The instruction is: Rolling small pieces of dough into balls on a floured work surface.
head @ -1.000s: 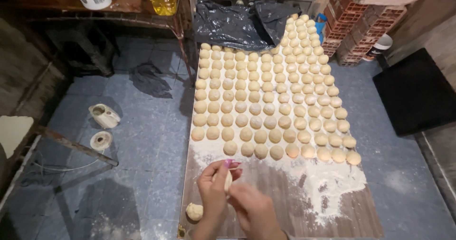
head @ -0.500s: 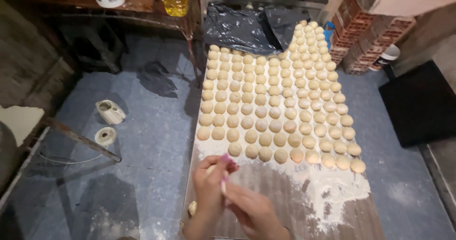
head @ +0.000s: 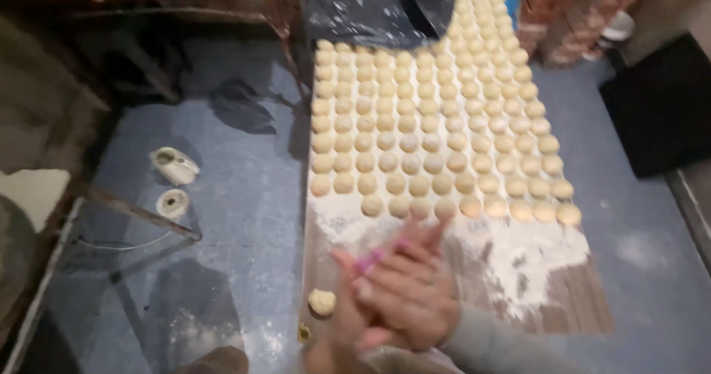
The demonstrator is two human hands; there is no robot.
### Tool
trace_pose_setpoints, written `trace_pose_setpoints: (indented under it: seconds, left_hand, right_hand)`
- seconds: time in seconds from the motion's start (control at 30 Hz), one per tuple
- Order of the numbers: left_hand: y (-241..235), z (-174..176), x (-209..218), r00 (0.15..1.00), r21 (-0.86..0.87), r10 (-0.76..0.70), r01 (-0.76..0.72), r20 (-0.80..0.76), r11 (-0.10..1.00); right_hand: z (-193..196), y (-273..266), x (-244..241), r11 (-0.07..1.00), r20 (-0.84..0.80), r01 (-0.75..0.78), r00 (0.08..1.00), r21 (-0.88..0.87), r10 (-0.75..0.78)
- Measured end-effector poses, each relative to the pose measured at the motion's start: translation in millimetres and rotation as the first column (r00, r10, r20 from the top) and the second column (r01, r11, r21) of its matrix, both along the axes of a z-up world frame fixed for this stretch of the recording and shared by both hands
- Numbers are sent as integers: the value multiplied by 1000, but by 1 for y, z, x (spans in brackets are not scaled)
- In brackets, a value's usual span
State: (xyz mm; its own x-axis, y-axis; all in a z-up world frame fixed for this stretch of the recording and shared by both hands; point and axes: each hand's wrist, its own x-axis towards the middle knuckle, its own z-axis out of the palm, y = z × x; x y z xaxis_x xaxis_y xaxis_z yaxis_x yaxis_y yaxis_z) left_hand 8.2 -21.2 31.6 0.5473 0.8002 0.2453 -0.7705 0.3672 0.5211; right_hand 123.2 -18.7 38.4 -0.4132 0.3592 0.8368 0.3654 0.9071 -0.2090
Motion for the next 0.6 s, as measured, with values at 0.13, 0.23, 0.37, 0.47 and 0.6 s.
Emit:
trace_pose_setpoints:
  seconds: [0.13,0.23,0.37,0.47,0.6]
  left_hand:
    - [15,22,-19,987,-58,6,3,159,998]
    - [11,18,-26,991,-37,-49,54,125,998]
    - [18,10,-18,986,-100,-38,55,161,993]
    - [19,12,-17,979,-166,8,26,204,986]
    - [16,20,-29,1000,-1,5,-5,21,1000]
  right_hand:
    - [15,-5,-13,991,110,-131,986,27,128]
    - [19,11,2,988,135,-147,981,49,139]
    - [-9,-9,-15,995,128,-90,988,42,84]
    - [12,-3,-17,987,116,-66,992,146,49]
    - [-23,2,-3,987,132,-35,991,157,14]
